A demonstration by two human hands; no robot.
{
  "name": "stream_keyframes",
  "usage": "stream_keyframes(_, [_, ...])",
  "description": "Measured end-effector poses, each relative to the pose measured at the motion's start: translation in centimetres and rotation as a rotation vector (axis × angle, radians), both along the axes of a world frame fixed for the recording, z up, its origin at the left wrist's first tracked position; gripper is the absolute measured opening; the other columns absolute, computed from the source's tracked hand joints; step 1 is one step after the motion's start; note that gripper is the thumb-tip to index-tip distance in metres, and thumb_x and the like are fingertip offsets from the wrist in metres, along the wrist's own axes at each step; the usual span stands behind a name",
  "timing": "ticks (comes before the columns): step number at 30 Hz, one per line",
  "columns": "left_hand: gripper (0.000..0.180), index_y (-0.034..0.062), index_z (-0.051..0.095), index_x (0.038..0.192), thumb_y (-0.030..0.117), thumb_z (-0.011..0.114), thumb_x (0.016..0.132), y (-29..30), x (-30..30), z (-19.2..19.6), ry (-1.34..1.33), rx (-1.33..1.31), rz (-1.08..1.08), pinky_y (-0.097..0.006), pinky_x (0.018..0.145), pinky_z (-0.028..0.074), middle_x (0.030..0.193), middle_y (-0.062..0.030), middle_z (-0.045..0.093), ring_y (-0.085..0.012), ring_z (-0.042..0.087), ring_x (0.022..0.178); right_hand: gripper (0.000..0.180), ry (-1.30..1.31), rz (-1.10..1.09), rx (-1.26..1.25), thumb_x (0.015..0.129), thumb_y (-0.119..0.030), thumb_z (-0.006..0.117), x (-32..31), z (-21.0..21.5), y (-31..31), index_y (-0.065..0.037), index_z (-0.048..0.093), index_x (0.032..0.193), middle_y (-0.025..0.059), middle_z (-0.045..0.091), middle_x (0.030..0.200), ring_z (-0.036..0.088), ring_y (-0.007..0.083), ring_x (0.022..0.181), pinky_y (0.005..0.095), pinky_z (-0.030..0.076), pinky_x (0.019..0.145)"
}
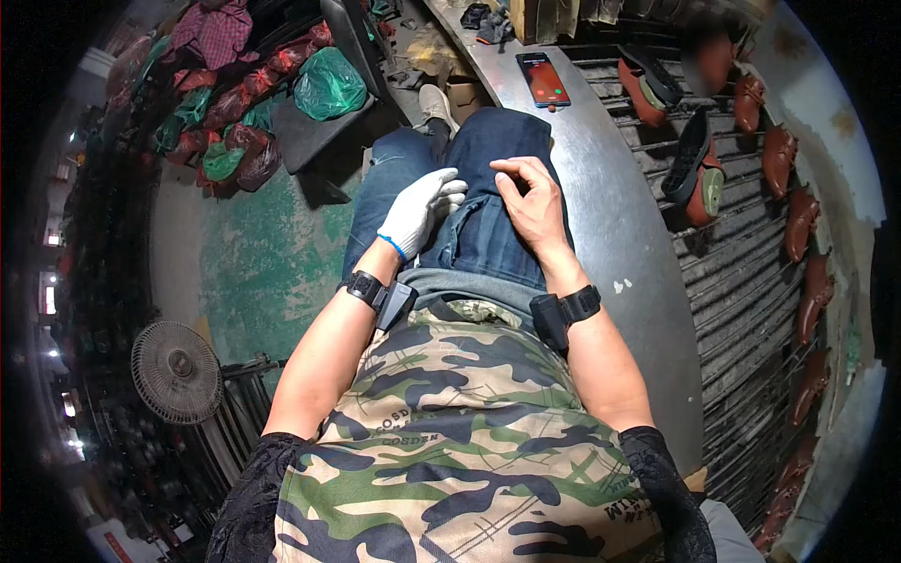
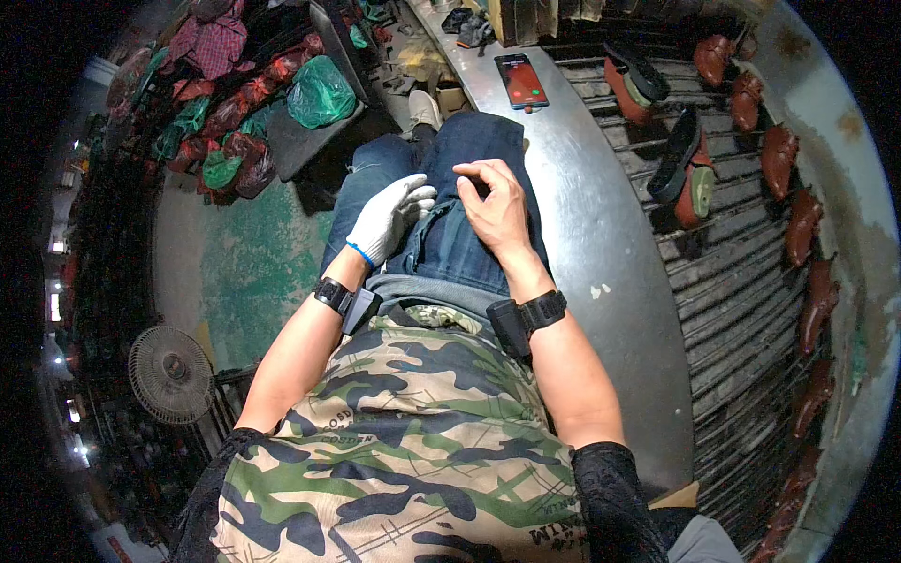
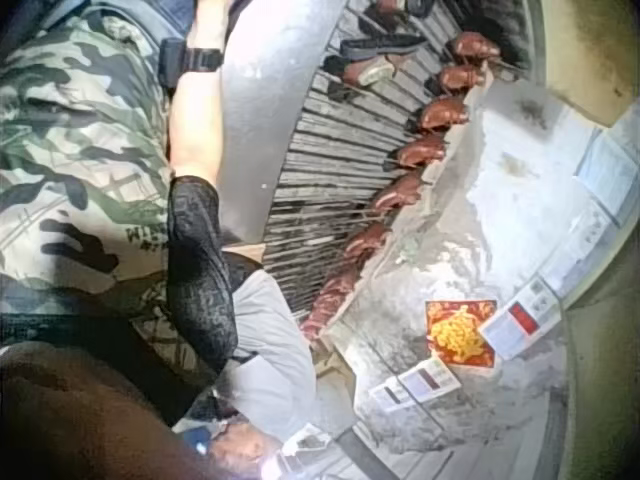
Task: The recorder picks up and inspects the exterior and soles of various finished shoes from a production line.
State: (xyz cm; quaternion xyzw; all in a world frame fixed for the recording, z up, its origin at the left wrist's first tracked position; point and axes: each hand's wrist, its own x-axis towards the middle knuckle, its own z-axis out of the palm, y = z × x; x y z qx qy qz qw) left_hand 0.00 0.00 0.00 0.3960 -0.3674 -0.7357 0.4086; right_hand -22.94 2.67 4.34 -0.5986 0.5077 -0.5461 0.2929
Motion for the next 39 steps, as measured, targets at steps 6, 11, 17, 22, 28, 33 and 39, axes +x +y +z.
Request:
stream_keyframes(6, [0.049, 0.002, 0.053, 0.146, 0.034, 0.055, 0.109, -0.4, -0.1, 0.1, 0.004, -0.015, 0.009, -0.035, 0.101, 0.05, 0.128, -0.0123, 0.068, -0.0214, 0.064, 0.112, 0.017, 0.01, -0.003, -0.023, 0.092, -0.01, 0.072, -0.1, 0.0, -0.4, -0.005, 0.079, 0.107, 0.0113, 0.072, 0.107, 0.071, 0.0256, 0.101, 0.0346, 0.055, 0.091])
stream_keyframes(11, [0.051, 0.0012, 0.053, 0.147, 0.035, 0.055, 0.109, -0.3, -0.2, 0.0, 0.013, -0.001, 0.012, -0.035, 0.101, 0.05, 0.128, -0.0123, 0.067, -0.0213, 0.064, 0.112, 0.018, 0.007, 0.001, -0.021, 0.092, -0.009, 0.072, -0.1, 0.0, -0.4, -0.005, 0.079, 0.107, 0.011, 0.073, 0.106, 0.071, 0.0247, 0.099, 0.0341, 0.056, 0.09])
stream_keyframes(17, [0.051, 0.0014, 0.053, 0.147, 0.036, 0.055, 0.109, -0.5, -0.4, 0.1, 0.011, -0.022, 0.008, -0.036, 0.102, 0.05, 0.128, -0.0124, 0.067, -0.0214, 0.064, 0.112, 0.018, 0.026, -0.01, -0.042, 0.092, -0.009, 0.071, -0.2, -0.2, -0.8, -0.005, 0.079, 0.107, 0.011, 0.073, 0.106, 0.071, 0.0244, 0.099, 0.034, 0.056, 0.09])
stream_keyframes(22, [0.051, 0.0016, 0.053, 0.146, 0.036, 0.055, 0.109, -0.6, -0.4, -0.1, 0.018, -0.001, 0.016, -0.036, 0.102, 0.049, 0.127, -0.0121, 0.068, -0.0214, 0.064, 0.111, 0.018, 0.037, -0.006, -0.032, 0.092, -0.009, 0.072, -0.3, -0.1, -0.7, -0.005, 0.079, 0.108, 0.0107, 0.073, 0.106, 0.071, 0.0241, 0.099, 0.0339, 0.056, 0.09])
stream_keyframes(28, [0.049, 0.0015, 0.054, 0.145, 0.035, 0.056, 0.109, -0.8, -0.4, -0.2, 0.015, 0.0, 0.024, -0.035, 0.1, 0.05, 0.125, -0.0118, 0.069, -0.021, 0.064, 0.11, 0.018, 0.008, 0.004, -0.002, 0.092, -0.008, 0.072, -0.3, -0.3, -0.8, -0.005, 0.079, 0.108, 0.011, 0.072, 0.107, 0.071, 0.0236, 0.099, 0.0333, 0.056, 0.089])
stream_keyframes(33, [0.049, 0.0012, 0.055, 0.144, 0.034, 0.058, 0.108, -0.9, -0.4, -0.3, 0.027, 0.007, 0.031, -0.035, 0.099, 0.05, 0.125, -0.0118, 0.069, -0.0208, 0.065, 0.108, 0.018, 0.007, 0.005, -0.015, 0.092, -0.008, 0.072, -0.3, -0.4, -1.0, -0.005, 0.079, 0.108, 0.0109, 0.072, 0.107, 0.071, 0.0231, 0.098, 0.0326, 0.056, 0.088])
stream_keyframes(39, [0.049, 0.0014, 0.055, 0.144, 0.034, 0.058, 0.108, -0.9, -0.5, 0.0, 0.022, -0.004, 0.029, -0.035, 0.1, 0.05, 0.125, -0.0118, 0.069, -0.0208, 0.065, 0.108, 0.018, 0.006, 0.005, -0.019, 0.092, -0.008, 0.072, -0.3, -0.4, -1.2, -0.005, 0.079, 0.108, 0.0108, 0.072, 0.106, 0.071, 0.023, 0.098, 0.0327, 0.056, 0.088])
